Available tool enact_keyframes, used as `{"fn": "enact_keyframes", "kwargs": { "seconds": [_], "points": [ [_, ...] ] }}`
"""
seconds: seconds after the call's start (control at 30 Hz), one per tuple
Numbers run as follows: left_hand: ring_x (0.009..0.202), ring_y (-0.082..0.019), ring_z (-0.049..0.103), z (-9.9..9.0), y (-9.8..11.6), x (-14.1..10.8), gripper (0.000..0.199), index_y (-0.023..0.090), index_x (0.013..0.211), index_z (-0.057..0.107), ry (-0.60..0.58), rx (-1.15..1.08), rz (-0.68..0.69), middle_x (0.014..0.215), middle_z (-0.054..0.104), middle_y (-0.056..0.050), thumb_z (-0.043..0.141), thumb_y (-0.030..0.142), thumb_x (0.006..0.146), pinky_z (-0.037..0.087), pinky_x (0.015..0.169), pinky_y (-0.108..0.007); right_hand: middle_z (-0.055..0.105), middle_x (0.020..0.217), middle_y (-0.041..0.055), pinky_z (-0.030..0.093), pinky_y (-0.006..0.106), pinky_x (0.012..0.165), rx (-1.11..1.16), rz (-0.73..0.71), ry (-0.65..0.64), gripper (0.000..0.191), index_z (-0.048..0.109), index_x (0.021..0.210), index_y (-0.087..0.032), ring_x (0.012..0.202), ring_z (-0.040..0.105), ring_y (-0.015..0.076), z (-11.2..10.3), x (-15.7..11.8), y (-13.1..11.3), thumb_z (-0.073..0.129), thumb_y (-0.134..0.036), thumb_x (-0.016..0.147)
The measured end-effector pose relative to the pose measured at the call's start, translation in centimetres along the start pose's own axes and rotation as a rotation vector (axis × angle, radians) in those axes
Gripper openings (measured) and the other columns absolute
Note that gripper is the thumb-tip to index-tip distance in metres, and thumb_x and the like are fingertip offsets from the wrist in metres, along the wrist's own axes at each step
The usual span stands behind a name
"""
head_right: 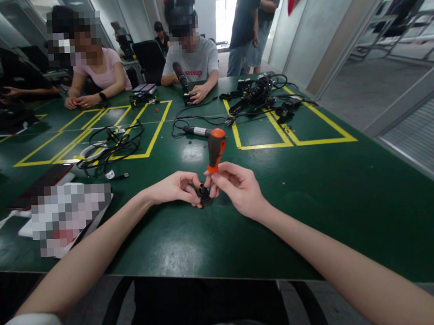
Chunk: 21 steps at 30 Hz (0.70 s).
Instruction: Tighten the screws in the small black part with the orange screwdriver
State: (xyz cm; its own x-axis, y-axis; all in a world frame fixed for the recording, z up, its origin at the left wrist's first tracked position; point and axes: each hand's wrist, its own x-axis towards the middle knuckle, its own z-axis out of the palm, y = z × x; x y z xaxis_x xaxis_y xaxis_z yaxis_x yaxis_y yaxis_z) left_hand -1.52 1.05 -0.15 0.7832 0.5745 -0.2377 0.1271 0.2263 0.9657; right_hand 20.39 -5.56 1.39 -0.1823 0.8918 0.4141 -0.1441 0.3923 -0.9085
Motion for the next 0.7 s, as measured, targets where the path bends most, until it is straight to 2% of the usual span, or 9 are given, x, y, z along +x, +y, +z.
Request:
{"fn": "enact_keyframes", "kwargs": {
  "seconds": [0.17,0.37,0.53,0.6,0.7],
  "points": [
    [0.071,-0.018,0.080,0.10,-0.05,0.07,0.043,0.014,0.089,0.059,0.022,0.038,-0.003,0.078,0.080,-0.007,0.092,0.014,0.062,0.059,0.068,-0.024,0.075,0.074,0.0012,0.059,0.026,0.055,-0.018,-0.001,0.025,0.030,0.067,0.086,-0.021,0.054,0.067,0.0125,0.09,-0.12,-0.03,0.085,-0.044,0.086],
    [0.068,-0.018,0.079,0.26,0.00,0.17,0.047,0.014,0.088,0.059,0.029,0.054,0.017,0.074,0.079,-0.006,0.097,0.023,0.061,0.060,0.067,-0.024,0.070,0.067,-0.0001,0.058,0.025,0.053,-0.081,0.000,0.040,0.031,0.073,0.079,-0.020,0.052,0.066,0.0125,0.07,0.13,-0.20,0.089,-0.047,0.080],
    [0.067,-0.018,0.079,0.21,0.02,0.16,0.049,0.014,0.088,0.059,0.021,0.055,0.019,0.073,0.078,-0.007,0.098,0.029,0.063,0.060,0.066,-0.024,0.076,0.074,0.0035,0.062,0.029,0.055,-0.028,0.012,0.020,0.033,0.075,0.089,-0.019,0.054,0.070,0.0146,-0.01,0.10,0.07,0.079,-0.053,0.089],
    [0.067,-0.017,0.078,0.21,0.03,0.15,0.050,0.014,0.088,0.059,0.020,0.057,0.014,0.073,0.079,-0.007,0.098,0.030,0.063,0.059,0.065,-0.024,0.078,0.077,0.0031,0.063,0.028,0.056,0.008,-0.010,0.013,0.030,0.074,0.094,-0.020,0.056,0.071,0.0140,0.03,-0.01,0.19,0.080,-0.049,0.090],
    [0.066,-0.016,0.077,0.21,0.03,0.15,0.049,0.014,0.089,0.059,0.021,0.061,0.012,0.073,0.079,-0.006,0.098,0.029,0.064,0.059,0.065,-0.023,0.077,0.074,0.0016,0.062,0.025,0.056,0.016,-0.031,0.026,0.026,0.071,0.088,-0.021,0.055,0.070,0.0128,0.14,-0.12,0.23,0.085,-0.043,0.087]
  ]
}}
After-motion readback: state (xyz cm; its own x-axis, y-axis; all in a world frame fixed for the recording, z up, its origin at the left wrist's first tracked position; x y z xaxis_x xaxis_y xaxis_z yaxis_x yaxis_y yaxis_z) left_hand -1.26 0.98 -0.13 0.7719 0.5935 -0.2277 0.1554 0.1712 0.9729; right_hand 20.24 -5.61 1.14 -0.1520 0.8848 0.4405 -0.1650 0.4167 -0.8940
